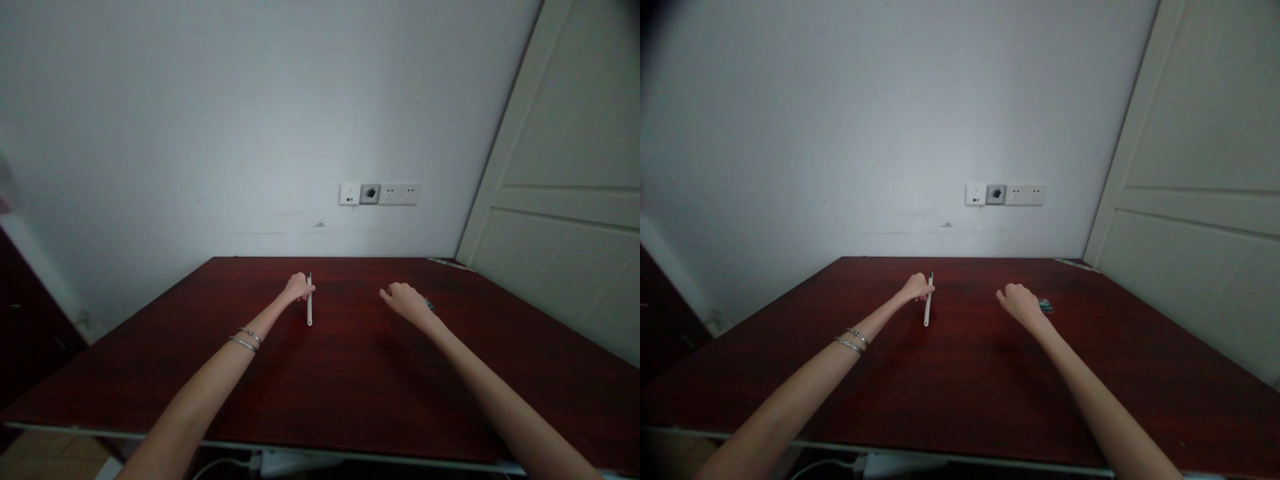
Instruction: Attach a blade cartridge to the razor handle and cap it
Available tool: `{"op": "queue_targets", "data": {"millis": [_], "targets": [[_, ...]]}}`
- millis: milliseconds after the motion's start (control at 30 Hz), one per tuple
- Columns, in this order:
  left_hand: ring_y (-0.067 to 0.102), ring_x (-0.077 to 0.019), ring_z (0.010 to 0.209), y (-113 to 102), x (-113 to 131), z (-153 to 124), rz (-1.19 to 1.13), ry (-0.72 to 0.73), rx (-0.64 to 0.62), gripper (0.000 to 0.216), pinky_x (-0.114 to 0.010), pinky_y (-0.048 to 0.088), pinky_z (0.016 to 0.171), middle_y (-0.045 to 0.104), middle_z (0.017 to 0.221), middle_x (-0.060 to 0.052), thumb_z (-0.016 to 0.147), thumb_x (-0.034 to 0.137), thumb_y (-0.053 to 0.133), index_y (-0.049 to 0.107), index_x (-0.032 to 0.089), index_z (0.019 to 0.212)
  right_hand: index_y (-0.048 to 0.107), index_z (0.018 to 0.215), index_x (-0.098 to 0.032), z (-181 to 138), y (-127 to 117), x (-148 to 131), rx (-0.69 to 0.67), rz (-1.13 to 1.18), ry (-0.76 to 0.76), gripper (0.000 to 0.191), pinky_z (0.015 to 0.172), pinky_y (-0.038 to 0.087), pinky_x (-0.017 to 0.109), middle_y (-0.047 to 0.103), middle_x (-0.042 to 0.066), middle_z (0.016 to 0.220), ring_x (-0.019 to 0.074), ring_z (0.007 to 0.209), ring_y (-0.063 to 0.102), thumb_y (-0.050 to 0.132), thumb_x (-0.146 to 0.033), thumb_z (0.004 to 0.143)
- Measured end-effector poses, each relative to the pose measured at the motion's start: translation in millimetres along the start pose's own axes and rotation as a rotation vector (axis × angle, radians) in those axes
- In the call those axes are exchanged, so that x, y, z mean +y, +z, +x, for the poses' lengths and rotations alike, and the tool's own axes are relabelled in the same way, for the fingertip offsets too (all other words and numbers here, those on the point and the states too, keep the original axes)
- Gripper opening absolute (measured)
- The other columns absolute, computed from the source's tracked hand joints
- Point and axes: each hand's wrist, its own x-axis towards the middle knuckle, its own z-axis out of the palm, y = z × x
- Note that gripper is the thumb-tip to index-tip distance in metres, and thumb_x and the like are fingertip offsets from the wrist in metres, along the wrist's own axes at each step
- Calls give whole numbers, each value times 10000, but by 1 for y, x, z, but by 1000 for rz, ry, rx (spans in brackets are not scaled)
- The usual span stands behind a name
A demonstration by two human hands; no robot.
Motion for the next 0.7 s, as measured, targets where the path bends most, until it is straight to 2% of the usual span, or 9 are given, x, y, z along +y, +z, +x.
{"op": "queue_targets", "data": {"millis": [133,300,700], "targets": [[541,-105,382,8,3,3,38,17,-14,242,-190,437,404,669,614,-100,684,237,514,672,54,694,656,929,-115,4,5,32,-70,-37,66,394,703,460,354,648,187,966,302,891,627,389,-392,842],[553,-116,393,16,19,7,70,37,-56,217,-199,451,424,662,589,-96,667,234,546,672,58,688,644,983,-119,5,7,54,-132,-52,133,399,722,462,360,638,194,1002,303,915,620,403,-395,826],[601,-154,464,27,50,8,135,46,-118,200,-228,482,476,677,624,-110,646,214,560,675,63,712,641,970,-99,3,19,65,-173,-48,134,425,740,460,407,638,206,999,336,934,614,349,-380,841]]}}
